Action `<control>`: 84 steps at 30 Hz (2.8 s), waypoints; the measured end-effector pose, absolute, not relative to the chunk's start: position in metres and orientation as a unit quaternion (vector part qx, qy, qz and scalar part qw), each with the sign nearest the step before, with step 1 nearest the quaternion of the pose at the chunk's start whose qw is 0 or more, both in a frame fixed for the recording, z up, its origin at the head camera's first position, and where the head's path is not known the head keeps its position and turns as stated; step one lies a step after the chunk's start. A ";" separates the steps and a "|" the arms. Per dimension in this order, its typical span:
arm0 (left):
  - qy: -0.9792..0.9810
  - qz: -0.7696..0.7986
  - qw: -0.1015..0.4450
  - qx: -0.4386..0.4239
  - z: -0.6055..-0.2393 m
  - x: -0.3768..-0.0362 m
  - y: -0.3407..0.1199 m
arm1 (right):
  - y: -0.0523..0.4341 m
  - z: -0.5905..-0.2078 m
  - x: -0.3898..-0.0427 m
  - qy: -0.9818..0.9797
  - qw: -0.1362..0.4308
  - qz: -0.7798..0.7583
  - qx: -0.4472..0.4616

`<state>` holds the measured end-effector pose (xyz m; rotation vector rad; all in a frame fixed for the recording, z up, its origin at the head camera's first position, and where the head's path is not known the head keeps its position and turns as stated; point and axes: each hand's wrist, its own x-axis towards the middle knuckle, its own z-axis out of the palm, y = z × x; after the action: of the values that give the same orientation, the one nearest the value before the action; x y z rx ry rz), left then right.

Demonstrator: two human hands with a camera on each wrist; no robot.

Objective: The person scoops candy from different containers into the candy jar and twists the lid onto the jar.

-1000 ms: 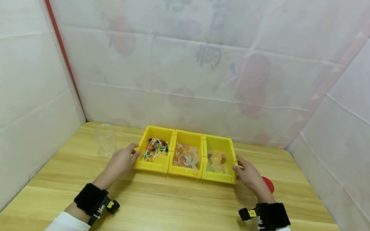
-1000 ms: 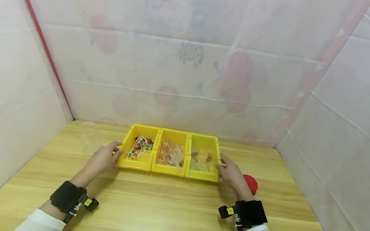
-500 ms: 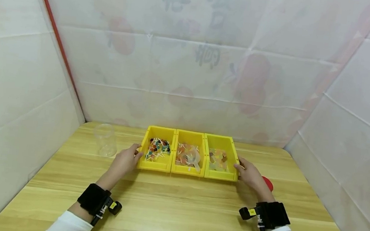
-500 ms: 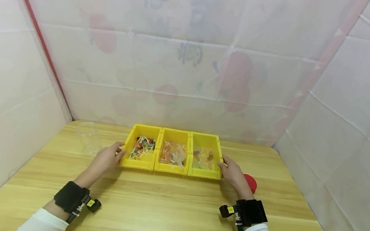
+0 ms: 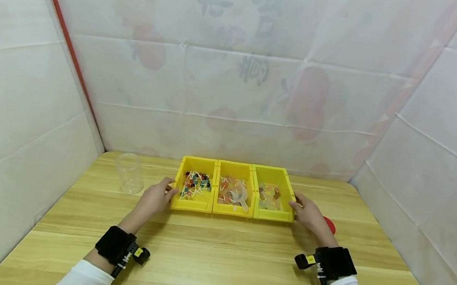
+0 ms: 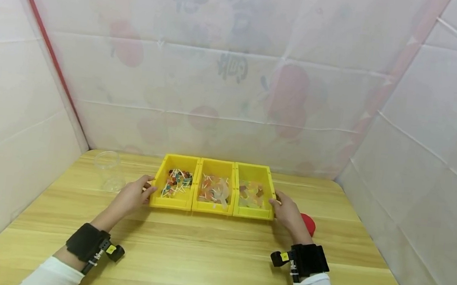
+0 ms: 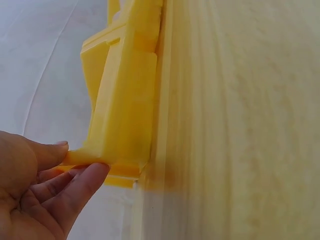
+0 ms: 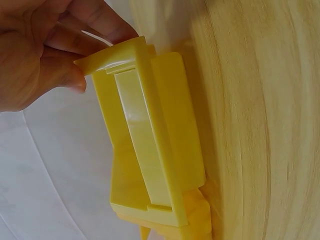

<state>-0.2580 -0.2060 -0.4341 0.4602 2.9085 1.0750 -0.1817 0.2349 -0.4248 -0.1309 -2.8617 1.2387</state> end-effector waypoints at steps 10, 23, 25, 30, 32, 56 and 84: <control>0.924 0.335 -0.064 0.171 -0.426 -0.258 -0.219 | 0.235 -0.423 -0.182 -0.905 0.006 0.423 -0.051; 0.850 0.308 -0.378 0.201 -0.411 -0.266 -0.256 | 0.235 -0.423 -0.182 -0.906 0.009 0.419 -0.053; 0.839 0.306 -0.403 0.198 -0.410 -0.269 -0.263 | 0.235 -0.423 -0.182 -0.908 0.013 0.416 -0.050; 0.849 0.325 -0.387 0.151 -0.410 -0.272 -0.280 | 0.236 -0.424 -0.181 -0.911 0.013 0.409 -0.053; 0.861 0.343 -0.354 0.125 -0.410 -0.272 -0.286 | 0.236 -0.424 -0.180 -0.912 0.011 0.406 -0.055; 0.890 0.453 -0.001 0.057 -0.431 -0.284 -0.319 | 0.238 -0.427 -0.183 -0.912 0.015 0.405 -0.058; 0.854 0.446 0.087 0.255 -0.440 -0.226 -0.299 | 0.232 -0.414 -0.175 -0.941 0.034 0.332 -0.057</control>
<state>-0.2256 -0.2988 -0.4395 0.7591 2.5431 1.3286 -0.1748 0.2323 -0.4142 -0.1751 -2.8943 1.0207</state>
